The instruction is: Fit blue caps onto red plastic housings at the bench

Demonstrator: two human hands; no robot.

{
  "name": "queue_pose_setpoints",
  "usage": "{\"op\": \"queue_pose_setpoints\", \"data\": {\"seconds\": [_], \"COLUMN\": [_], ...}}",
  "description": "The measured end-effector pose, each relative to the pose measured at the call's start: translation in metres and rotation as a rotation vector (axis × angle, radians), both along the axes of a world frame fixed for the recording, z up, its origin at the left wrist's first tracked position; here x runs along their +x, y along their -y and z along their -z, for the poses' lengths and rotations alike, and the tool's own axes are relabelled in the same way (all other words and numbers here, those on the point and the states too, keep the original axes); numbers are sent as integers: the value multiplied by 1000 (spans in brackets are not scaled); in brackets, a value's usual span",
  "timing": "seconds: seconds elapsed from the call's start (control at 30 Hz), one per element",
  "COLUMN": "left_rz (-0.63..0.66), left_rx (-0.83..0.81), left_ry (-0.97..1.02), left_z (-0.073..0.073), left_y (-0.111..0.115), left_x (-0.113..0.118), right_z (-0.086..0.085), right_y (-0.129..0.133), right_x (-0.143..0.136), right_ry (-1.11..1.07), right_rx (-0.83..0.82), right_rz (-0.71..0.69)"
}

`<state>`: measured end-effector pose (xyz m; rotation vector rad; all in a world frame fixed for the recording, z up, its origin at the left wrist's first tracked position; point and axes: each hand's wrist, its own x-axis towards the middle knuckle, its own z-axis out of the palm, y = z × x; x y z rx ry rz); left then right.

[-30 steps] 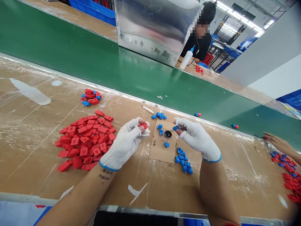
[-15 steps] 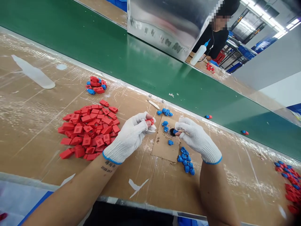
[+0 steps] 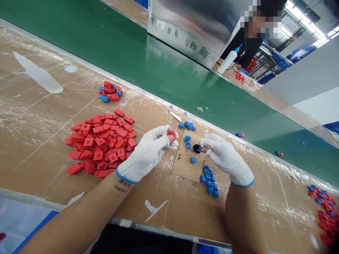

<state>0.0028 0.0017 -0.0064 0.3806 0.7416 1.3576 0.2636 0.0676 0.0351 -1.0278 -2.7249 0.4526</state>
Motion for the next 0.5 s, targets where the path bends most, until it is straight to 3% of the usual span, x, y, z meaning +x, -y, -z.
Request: {"op": "queue_pose_setpoints", "data": {"seconds": [0.27,0.5], "left_rz": [2,70], "left_rx": [5,79], "left_ry": [-37,-53], "left_z": [-3,2], "left_y": [1,7], "left_x": [0,9], "right_z": [-9,-18], "right_y": [3,25], "right_x": [4,-11], "right_ry": [-44,-444], "right_rx": [3,249], "right_rz": [25,104]}}
